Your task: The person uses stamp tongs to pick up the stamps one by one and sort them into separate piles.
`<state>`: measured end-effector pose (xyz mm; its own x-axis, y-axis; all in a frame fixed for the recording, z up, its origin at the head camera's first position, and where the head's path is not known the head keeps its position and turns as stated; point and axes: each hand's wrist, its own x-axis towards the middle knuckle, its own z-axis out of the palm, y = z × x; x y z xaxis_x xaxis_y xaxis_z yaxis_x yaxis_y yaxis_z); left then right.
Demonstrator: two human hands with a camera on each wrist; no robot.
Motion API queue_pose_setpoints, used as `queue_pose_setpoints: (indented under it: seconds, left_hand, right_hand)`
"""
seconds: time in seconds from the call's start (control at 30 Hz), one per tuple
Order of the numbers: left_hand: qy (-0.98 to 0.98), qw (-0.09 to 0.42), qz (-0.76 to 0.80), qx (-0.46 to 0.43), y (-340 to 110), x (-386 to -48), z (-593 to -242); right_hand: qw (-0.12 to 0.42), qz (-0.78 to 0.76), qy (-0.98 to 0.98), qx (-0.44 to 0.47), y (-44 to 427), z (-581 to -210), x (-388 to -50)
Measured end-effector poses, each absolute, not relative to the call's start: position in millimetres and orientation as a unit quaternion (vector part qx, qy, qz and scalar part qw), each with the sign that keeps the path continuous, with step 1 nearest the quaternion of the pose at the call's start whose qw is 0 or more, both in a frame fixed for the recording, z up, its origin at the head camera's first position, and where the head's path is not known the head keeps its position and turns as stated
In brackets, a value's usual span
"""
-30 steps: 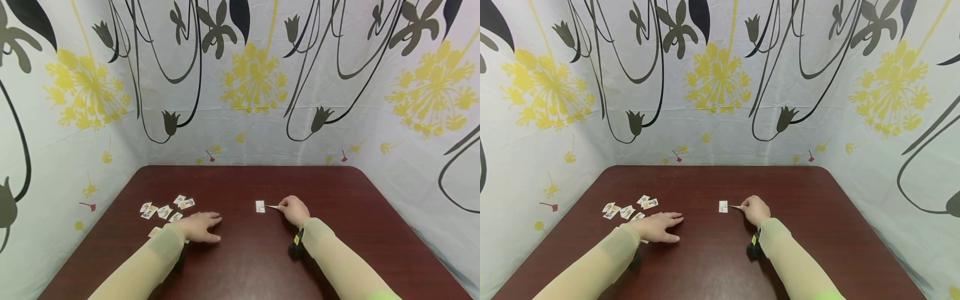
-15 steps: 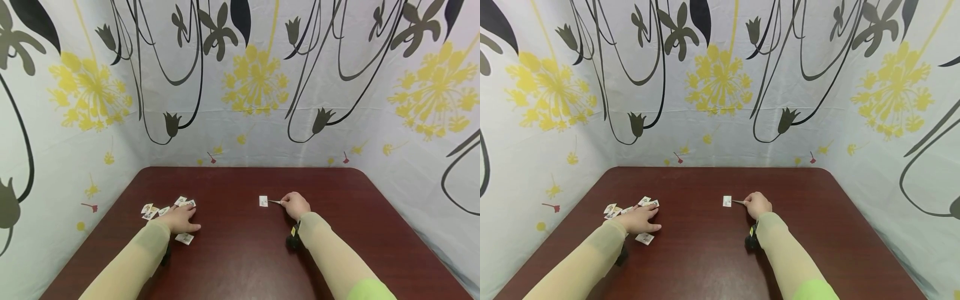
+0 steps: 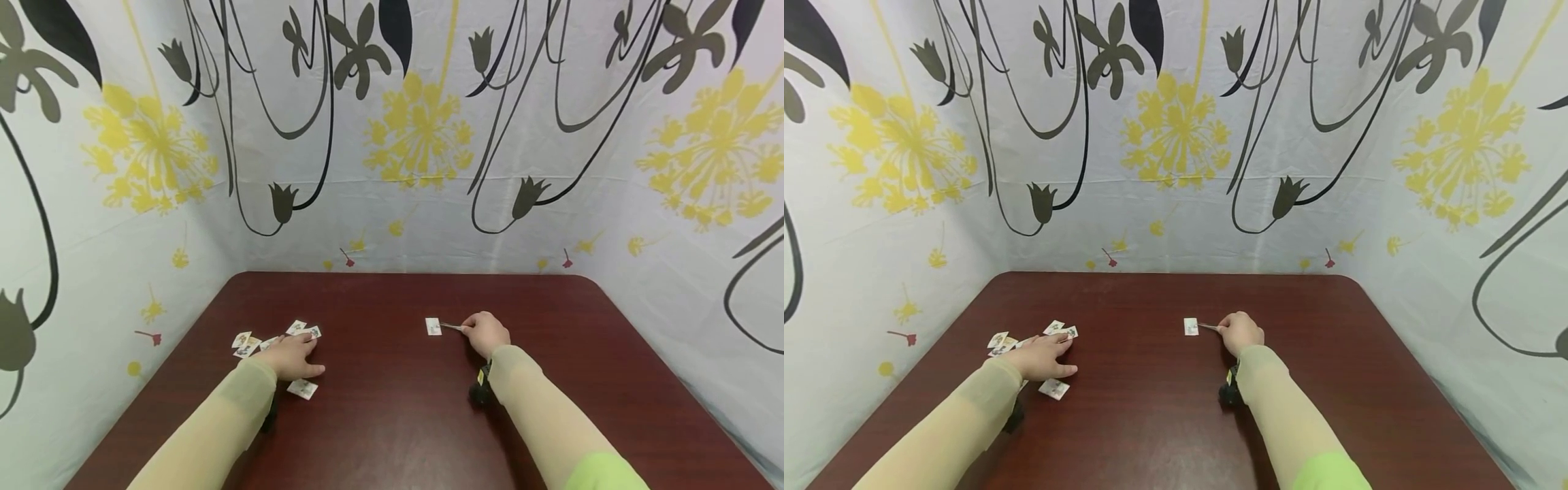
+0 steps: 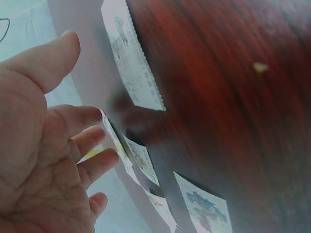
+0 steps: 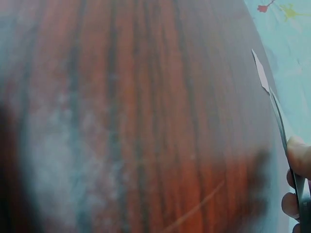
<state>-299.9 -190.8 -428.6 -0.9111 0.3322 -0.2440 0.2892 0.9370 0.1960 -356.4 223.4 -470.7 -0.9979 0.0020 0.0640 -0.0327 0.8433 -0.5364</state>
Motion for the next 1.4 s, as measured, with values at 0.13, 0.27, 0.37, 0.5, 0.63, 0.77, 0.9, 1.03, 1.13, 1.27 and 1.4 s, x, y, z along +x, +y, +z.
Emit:
queue_pose_setpoints:
  seconds: [0.13,0.27,0.37,0.5,0.63,0.77,0.9,1.03,1.13,1.27,1.4]
  left_hand:
    - [0.975,0.144,0.077,0.153,-190.6,-300.6,-429.9]
    - [0.975,0.151,0.069,0.151,-190.4,-300.3,-431.1]
    - [0.975,0.155,0.067,0.146,-190.4,-300.0,-431.7]
    - [0.976,0.154,0.075,0.138,-190.9,-300.1,-432.2]
    - [0.975,0.155,0.076,0.139,-193.0,-301.8,-435.4]
    - [0.972,0.166,0.081,0.142,-194.6,-302.4,-437.4]
    - [0.97,0.17,0.084,0.15,-193.4,-302.1,-436.9]
    - [0.967,0.175,0.079,0.169,-188.6,-301.0,-435.0]
    - [0.964,0.178,0.077,0.181,-182.6,-299.1,-433.0]
    - [0.961,0.174,0.072,0.203,-173.8,-296.3,-431.8]
    - [0.957,0.17,0.069,0.224,-166.2,-293.2,-431.7]
  right_hand:
    - [0.035,0.272,-0.962,0.005,227.1,-469.4,-352.2]
    - [0.037,0.273,-0.961,0.004,228.7,-464.5,-344.6]
    - [0.034,0.279,-0.96,0.003,229.5,-463.1,-340.3]
    - [0.029,0.29,-0.957,0.001,232.3,-466.0,-337.3]
    - [0.026,0.302,-0.953,-0.003,235.8,-470.3,-334.7]
    - [0.027,0.308,-0.951,-0.001,242.1,-473.2,-331.9]
    - [0.035,0.303,-0.952,0.003,249.9,-473.5,-327.6]
    - [0.035,0.302,-0.953,0.004,256.2,-472.3,-322.3]
    - [0.036,0.3,-0.953,0.008,259.0,-472.0,-318.5]
    - [0.037,0.299,-0.954,0.013,260.1,-472.0,-313.8]
    - [0.036,0.305,-0.951,0.015,260.5,-471.3,-308.9]
